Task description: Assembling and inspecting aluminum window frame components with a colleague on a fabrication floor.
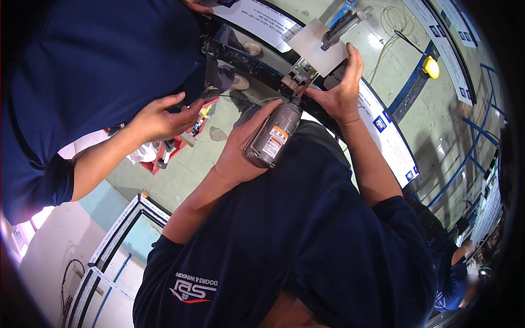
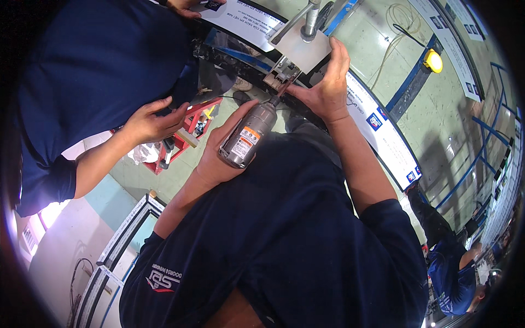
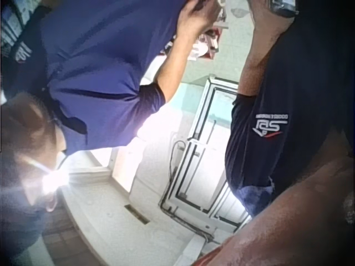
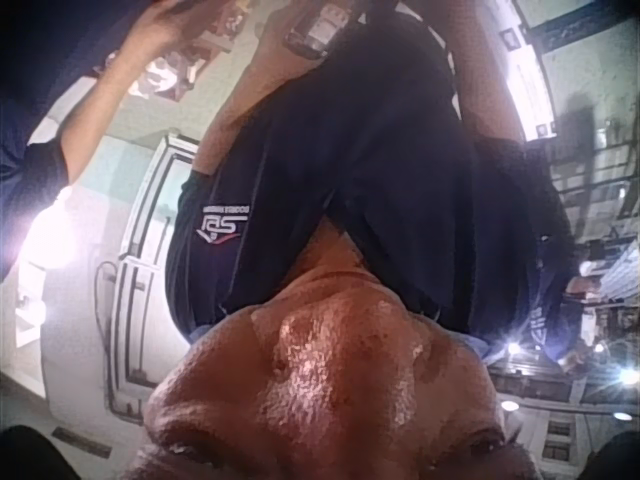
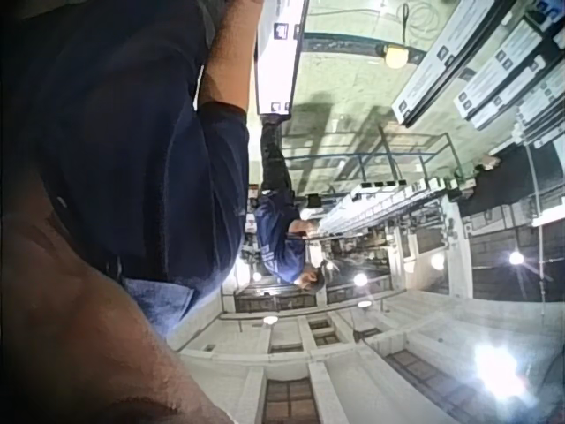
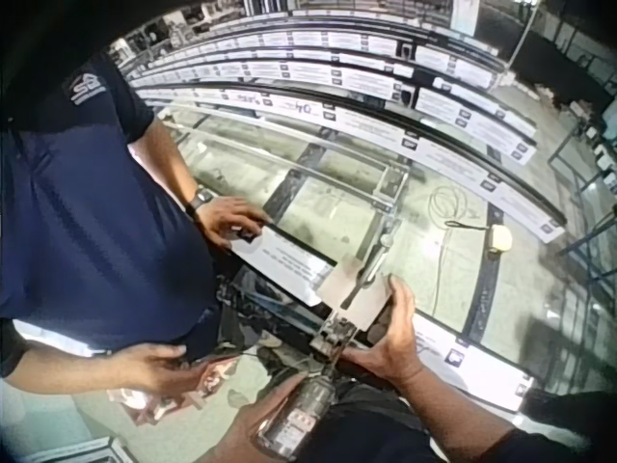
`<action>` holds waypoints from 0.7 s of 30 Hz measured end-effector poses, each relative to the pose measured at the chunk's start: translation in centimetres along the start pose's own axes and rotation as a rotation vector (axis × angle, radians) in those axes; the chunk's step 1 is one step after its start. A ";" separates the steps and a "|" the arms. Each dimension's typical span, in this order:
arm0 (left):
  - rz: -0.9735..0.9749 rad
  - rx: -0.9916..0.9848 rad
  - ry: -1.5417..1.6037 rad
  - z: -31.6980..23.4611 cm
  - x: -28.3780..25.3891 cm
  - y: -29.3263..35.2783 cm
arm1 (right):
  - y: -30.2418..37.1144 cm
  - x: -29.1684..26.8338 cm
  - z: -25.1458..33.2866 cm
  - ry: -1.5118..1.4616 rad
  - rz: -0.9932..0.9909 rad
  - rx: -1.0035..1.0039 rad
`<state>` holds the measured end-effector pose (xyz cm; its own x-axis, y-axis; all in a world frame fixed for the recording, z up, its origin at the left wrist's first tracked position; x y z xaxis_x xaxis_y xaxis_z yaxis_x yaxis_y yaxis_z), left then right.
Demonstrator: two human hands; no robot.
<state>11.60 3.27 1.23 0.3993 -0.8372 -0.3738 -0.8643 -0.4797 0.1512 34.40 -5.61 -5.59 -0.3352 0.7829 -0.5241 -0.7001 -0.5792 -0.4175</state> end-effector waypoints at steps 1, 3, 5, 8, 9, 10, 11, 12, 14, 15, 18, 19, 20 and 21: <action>0.001 0.008 -0.010 -0.2 -0.1 0.0 | 0.0 0.0 -0.1 0.002 0.001 0.005; 0.002 0.016 -0.021 -0.5 -0.2 -0.1 | 0.1 0.0 -0.2 0.004 0.002 0.011; 0.014 -0.020 -0.014 -0.3 -0.1 -0.2 | 0.0 -0.1 -0.1 0.007 -0.005 -0.001; 0.012 -0.019 0.003 -0.3 -0.1 -0.1 | -0.1 -0.1 0.1 0.008 -0.002 -0.006; 0.013 -0.019 0.003 -0.3 -0.1 -0.1 | -0.1 -0.1 0.1 0.008 -0.002 -0.005; 0.000 0.006 0.009 -0.4 -0.1 -0.1 | -0.1 -0.1 0.0 0.007 0.001 -0.004; -0.014 0.031 0.015 -0.6 -0.2 -0.2 | -0.1 -0.1 -0.1 0.005 0.004 -0.004; -0.014 0.031 0.015 -0.6 -0.2 -0.1 | 0.0 -0.1 -0.1 0.005 0.004 -0.003; 0.001 0.003 0.040 -0.4 -0.1 -0.1 | 0.0 -0.1 0.0 0.012 -0.002 -0.011; 0.001 0.003 0.040 -0.4 -0.1 -0.1 | 0.0 -0.1 -0.1 0.012 -0.002 -0.010; -0.002 -0.002 0.014 -0.4 -0.1 -0.1 | 0.0 -0.1 -0.1 0.000 0.002 -0.007; -0.001 -0.007 0.016 -0.4 -0.1 -0.1 | 0.0 -0.1 0.0 0.007 -0.001 -0.014; 0.000 -0.012 0.019 -0.4 -0.1 -0.1 | 0.0 -0.2 0.1 0.014 -0.004 -0.021; 0.000 -0.012 0.019 -0.4 -0.1 -0.1 | 0.0 -0.2 0.0 0.014 -0.004 -0.021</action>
<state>11.74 3.28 1.61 0.4049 -0.8421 -0.3563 -0.8607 -0.4826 0.1625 34.45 -5.70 -5.47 -0.3235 0.7822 -0.5324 -0.6881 -0.5807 -0.4351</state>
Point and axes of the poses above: each hand's wrist, its own y-axis away from the middle knuckle, its own x-axis out of the palm, z = x × y, the point moved 9 cm from there along -y, towards the middle knuckle, and after that the axes turned 4 degrees about -z, right-handed, at the moved point
